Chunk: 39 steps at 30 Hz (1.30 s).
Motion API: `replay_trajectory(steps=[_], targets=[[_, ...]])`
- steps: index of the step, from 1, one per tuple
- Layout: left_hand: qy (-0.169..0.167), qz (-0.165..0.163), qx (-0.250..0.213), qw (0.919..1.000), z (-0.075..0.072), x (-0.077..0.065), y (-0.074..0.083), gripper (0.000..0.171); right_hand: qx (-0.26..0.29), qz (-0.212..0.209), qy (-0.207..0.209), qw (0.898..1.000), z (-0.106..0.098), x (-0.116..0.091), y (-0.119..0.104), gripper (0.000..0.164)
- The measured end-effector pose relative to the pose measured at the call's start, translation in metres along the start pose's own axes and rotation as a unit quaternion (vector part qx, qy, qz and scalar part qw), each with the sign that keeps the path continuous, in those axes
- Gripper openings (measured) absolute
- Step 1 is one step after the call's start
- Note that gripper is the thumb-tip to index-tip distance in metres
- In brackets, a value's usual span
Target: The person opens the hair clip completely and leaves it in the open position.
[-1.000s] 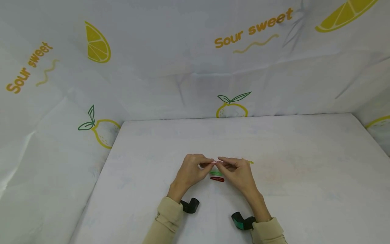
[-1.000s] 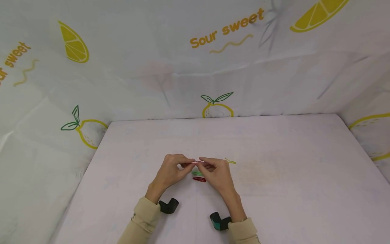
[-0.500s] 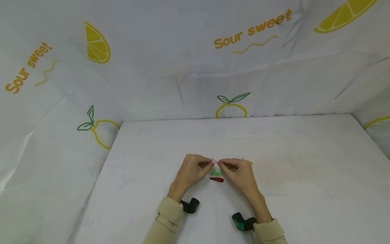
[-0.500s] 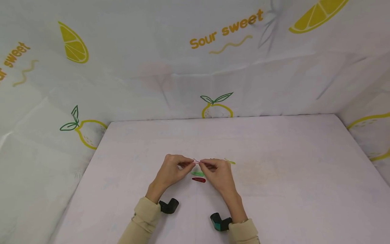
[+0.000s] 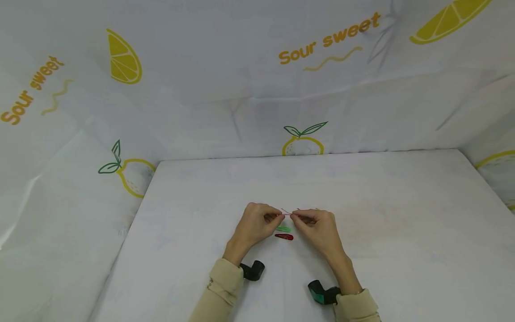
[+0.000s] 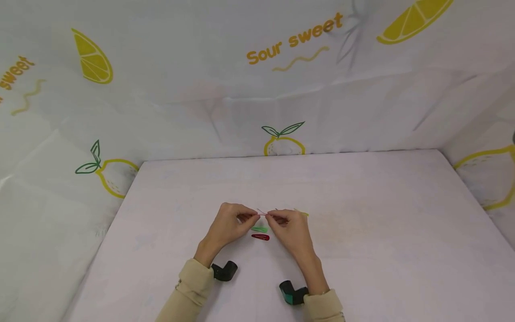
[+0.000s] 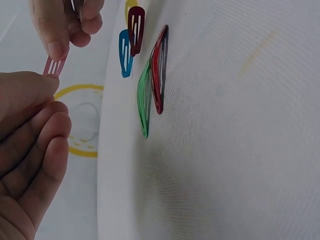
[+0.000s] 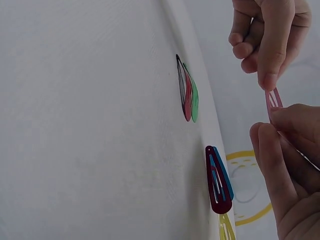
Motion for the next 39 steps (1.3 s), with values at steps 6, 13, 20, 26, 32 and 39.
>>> replay_trajectory(steps=[6, 13, 20, 26, 32, 39], targets=[[-0.008, 0.012, -0.003, 0.9999, 0.001, 0.004, 0.004, 0.005, -0.027, -0.009, 0.016, 0.999, -0.006, 0.0, 0.002, 0.008], [-0.036, 0.017, 0.009, 0.9992, 0.007, 0.011, 0.009, 0.007, -0.049, -0.011, 0.023, 0.998, -0.016, -0.002, 0.005, 0.008], [-0.055, 0.014, 0.013, 0.9983, 0.015, 0.02, 0.012, 0.008, -0.063, 0.004, 0.032, 0.997, -0.028, -0.004, 0.009, 0.009], [-0.07, 0.014, 0.03, 0.997, 0.025, 0.028, 0.017, 0.008, -0.08, 0.028, 0.048, 0.995, -0.039, -0.005, 0.013, 0.011], [-0.091, -0.001, 0.034, 0.9953, 0.04, 0.035, 0.023, 0.011, -0.093, 0.059, 0.065, 0.992, -0.052, -0.009, 0.016, 0.011], [-0.107, -0.016, 0.051, 0.9928, 0.057, 0.041, 0.028, 0.012, -0.1, 0.078, 0.071, 0.989, -0.063, -0.014, 0.022, 0.013]])
Point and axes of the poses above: each hand's wrist, its own x-axis towards the middle knuckle, its own z-axis out of the palm, y = z × x, the point moved 3 cm from there along x, towards the middle knuckle, and after that the axes turned 11 degrees about z, right-handed, at the moved point
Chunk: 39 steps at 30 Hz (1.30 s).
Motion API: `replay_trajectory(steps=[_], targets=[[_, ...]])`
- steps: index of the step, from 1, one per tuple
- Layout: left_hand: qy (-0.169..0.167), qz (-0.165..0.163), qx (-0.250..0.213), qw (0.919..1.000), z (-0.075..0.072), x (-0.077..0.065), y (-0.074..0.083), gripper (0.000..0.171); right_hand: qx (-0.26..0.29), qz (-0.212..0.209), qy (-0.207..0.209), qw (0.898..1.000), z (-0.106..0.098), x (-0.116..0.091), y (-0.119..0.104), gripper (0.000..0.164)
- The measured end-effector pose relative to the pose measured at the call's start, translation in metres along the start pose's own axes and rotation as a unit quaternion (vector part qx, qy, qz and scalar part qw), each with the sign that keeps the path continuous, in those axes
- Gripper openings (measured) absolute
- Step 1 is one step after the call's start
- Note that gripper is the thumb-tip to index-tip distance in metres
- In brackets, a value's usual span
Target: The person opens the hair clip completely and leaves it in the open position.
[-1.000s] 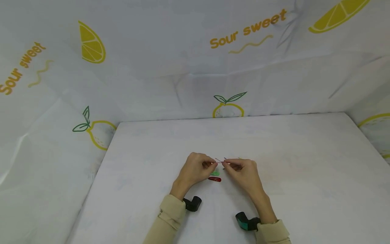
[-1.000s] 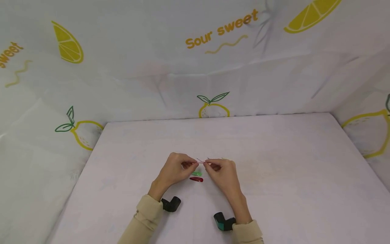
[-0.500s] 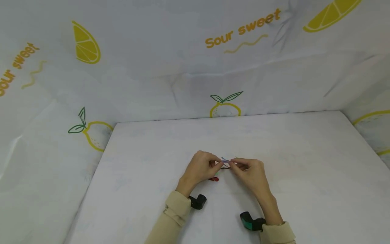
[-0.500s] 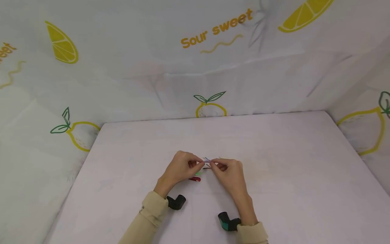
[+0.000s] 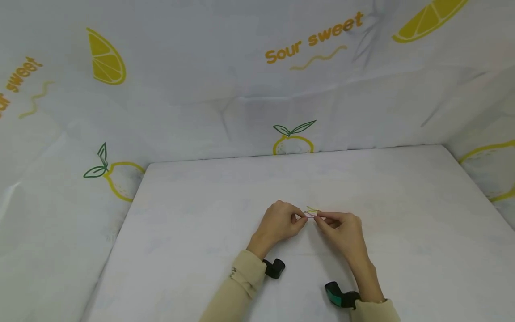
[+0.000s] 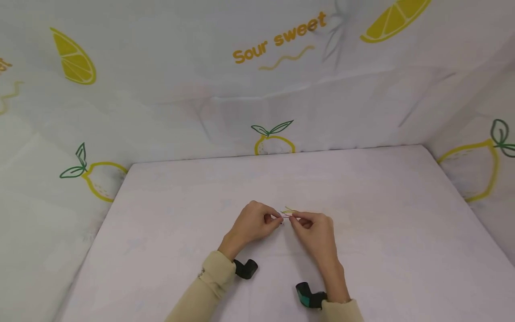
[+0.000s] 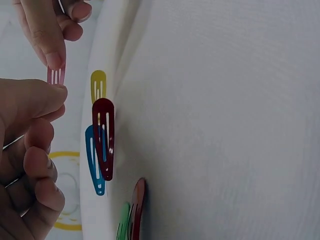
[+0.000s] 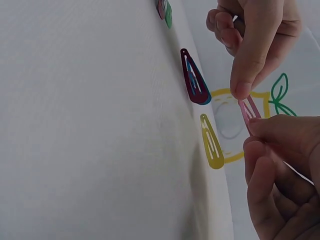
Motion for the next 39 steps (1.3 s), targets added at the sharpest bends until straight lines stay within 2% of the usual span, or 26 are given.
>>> replay_trajectory(steps=[7, 14, 22, 28, 39], targets=[[0.009, 0.003, 0.051, 0.9987, 0.009, 0.003, 0.004, 0.01, -0.015, 0.017, -0.002, 1.0, -0.002, 0.001, 0.009, 0.012], [0.028, 0.0, 0.11, 0.9935, 0.016, 0.006, 0.008, 0.008, -0.024, 0.032, -0.005, 0.999, -0.004, 0.002, 0.016, 0.014], [0.011, -0.021, 0.134, 0.9907, 0.023, 0.008, 0.009, 0.009, -0.037, 0.067, -0.023, 0.997, -0.002, 0.003, 0.021, 0.017], [0.004, -0.023, 0.151, 0.9882, 0.027, 0.008, 0.008, 0.008, -0.046, 0.066, -0.023, 0.996, -0.001, 0.004, 0.023, 0.018], [-0.003, -0.034, 0.146, 0.9886, 0.028, 0.009, 0.006, 0.009, -0.055, 0.065, -0.031, 0.996, 0.0, 0.006, 0.023, 0.019]])
Point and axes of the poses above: each hand's wrist, its own x-axis towards the middle knuckle, its own z-axis out of the palm, y = z × x, the point moved 3 cm from there along x, towards the middle knuckle, and after that the axes turned 11 degrees about z, right-handed, at the moved point
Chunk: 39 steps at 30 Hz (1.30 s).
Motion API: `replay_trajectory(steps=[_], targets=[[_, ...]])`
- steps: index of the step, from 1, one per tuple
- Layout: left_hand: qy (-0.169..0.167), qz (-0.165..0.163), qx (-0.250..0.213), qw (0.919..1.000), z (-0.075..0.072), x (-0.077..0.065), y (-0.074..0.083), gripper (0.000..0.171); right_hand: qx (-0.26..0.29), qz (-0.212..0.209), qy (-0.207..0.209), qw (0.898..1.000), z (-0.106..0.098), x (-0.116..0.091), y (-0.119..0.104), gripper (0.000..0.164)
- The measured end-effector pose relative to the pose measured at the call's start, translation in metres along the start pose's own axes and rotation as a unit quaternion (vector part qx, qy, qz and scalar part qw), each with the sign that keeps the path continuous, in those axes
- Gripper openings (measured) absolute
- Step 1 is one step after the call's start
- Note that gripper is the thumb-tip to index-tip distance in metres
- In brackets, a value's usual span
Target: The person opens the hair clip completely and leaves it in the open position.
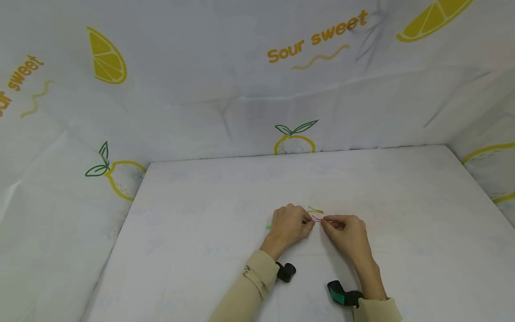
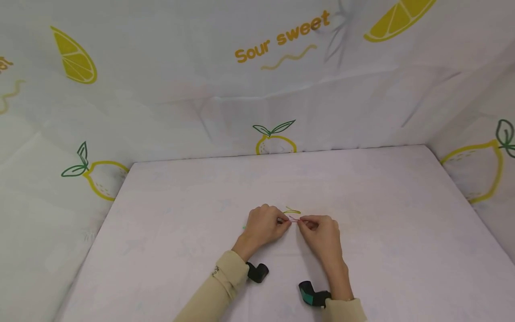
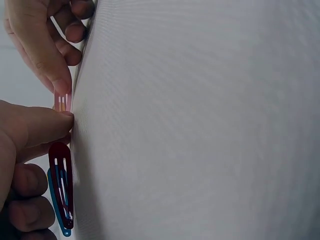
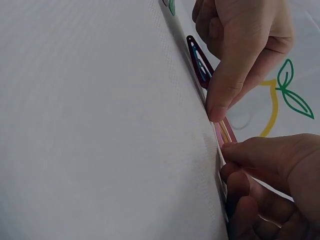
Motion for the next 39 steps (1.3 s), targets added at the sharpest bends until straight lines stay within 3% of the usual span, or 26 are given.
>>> replay_trajectory(steps=[21, 31, 39], targets=[[-0.002, 0.003, -0.004, 1.0, -0.002, -0.002, -0.002, 0.013, 0.006, -0.007, 0.008, 1.0, 0.001, 0.001, 0.0, 0.023], [0.016, -0.016, -0.063, 0.9978, -0.03, -0.005, -0.02, 0.019, 0.019, -0.03, 0.014, 0.999, 0.001, -0.004, -0.015, 0.022], [0.024, -0.042, -0.096, 0.9942, -0.044, -0.015, -0.042, 0.02, 0.027, -0.035, -0.014, 0.999, 0.011, -0.008, -0.03, 0.021]])
Point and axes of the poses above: each hand's wrist, its own x-axis towards the middle knuckle, its own z-axis out of the palm, y = z × x, the point moved 3 cm from there along x, towards the middle knuckle, and after that the axes turned 11 degrees about z, right-handed, at the moved point
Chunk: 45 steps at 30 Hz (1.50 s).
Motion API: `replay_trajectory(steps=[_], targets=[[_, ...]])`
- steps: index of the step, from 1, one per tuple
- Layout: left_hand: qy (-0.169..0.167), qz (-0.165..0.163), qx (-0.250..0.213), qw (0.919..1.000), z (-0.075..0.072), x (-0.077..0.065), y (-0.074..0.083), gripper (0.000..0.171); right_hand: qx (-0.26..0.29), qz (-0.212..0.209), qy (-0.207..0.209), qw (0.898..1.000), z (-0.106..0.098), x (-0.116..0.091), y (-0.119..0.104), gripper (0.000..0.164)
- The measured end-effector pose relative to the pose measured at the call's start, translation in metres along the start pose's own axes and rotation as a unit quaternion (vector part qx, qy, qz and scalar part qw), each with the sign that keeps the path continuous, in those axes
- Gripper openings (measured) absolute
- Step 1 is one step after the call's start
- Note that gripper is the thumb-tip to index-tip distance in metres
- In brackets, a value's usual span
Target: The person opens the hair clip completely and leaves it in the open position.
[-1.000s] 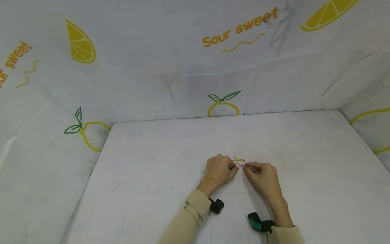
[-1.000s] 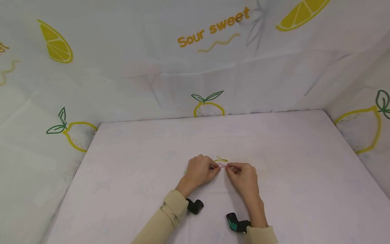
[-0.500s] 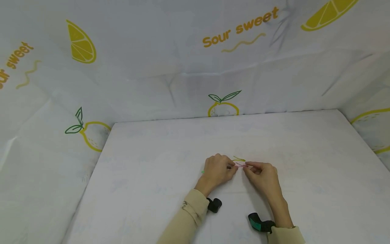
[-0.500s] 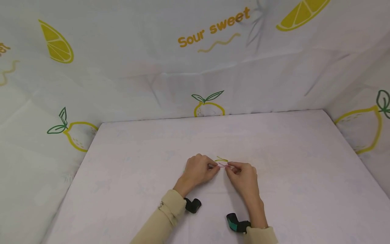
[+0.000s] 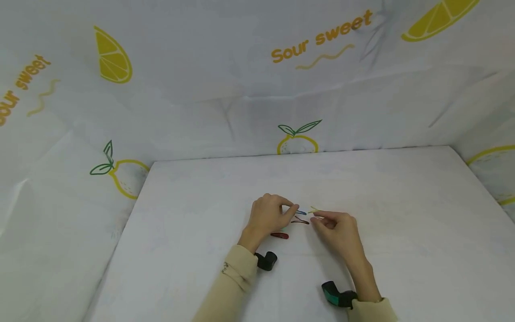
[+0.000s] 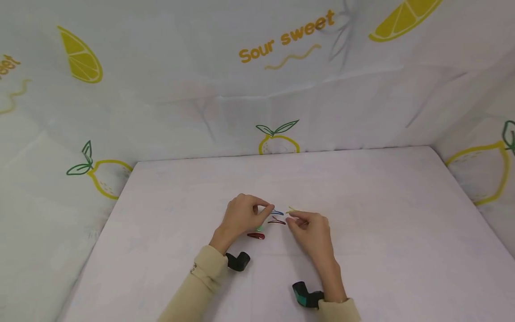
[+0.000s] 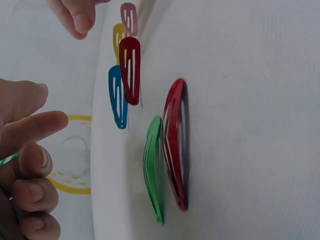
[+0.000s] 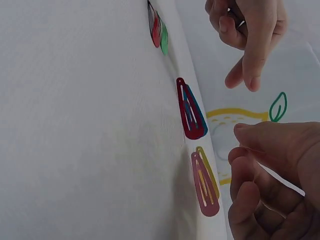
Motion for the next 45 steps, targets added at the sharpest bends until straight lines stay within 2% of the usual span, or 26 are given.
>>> replay_trajectory(steps=[8, 17, 21, 27, 32, 45], targets=[[0.004, 0.003, -0.01, 0.9999, -0.01, -0.014, -0.015, 0.02, 0.004, -0.046, -0.023, 0.999, 0.021, -0.002, -0.016, 0.016], [-0.033, -0.001, -0.019, 0.9993, -0.012, -0.031, -0.027, 0.018, -0.015, -0.059, -0.074, 0.995, 0.048, -0.005, -0.027, 0.014], [-0.056, -0.008, -0.016, 0.9983, -0.012, -0.036, -0.031, 0.018, -0.02, -0.05, -0.087, 0.995, 0.055, -0.004, -0.028, 0.014], [-0.078, -0.012, -0.014, 0.9968, -0.012, -0.044, -0.035, 0.02, -0.034, -0.033, -0.1, 0.994, 0.061, -0.004, -0.028, 0.016], [-0.092, -0.017, -0.025, 0.9953, -0.009, -0.047, -0.037, 0.02, -0.035, -0.037, -0.102, 0.993, 0.064, -0.005, -0.028, 0.016], [-0.092, -0.006, -0.02, 0.9955, -0.007, -0.05, -0.038, 0.017, -0.027, -0.049, -0.107, 0.993, 0.067, -0.007, -0.034, 0.015]])
Point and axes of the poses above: each hand's wrist, its own x-axis towards the middle knuckle, its own z-axis out of the palm, y = z × x, the point moved 3 cm from there along x, towards the middle knuckle, and after that the axes turned 11 degrees about z, right-handed, at the moved point
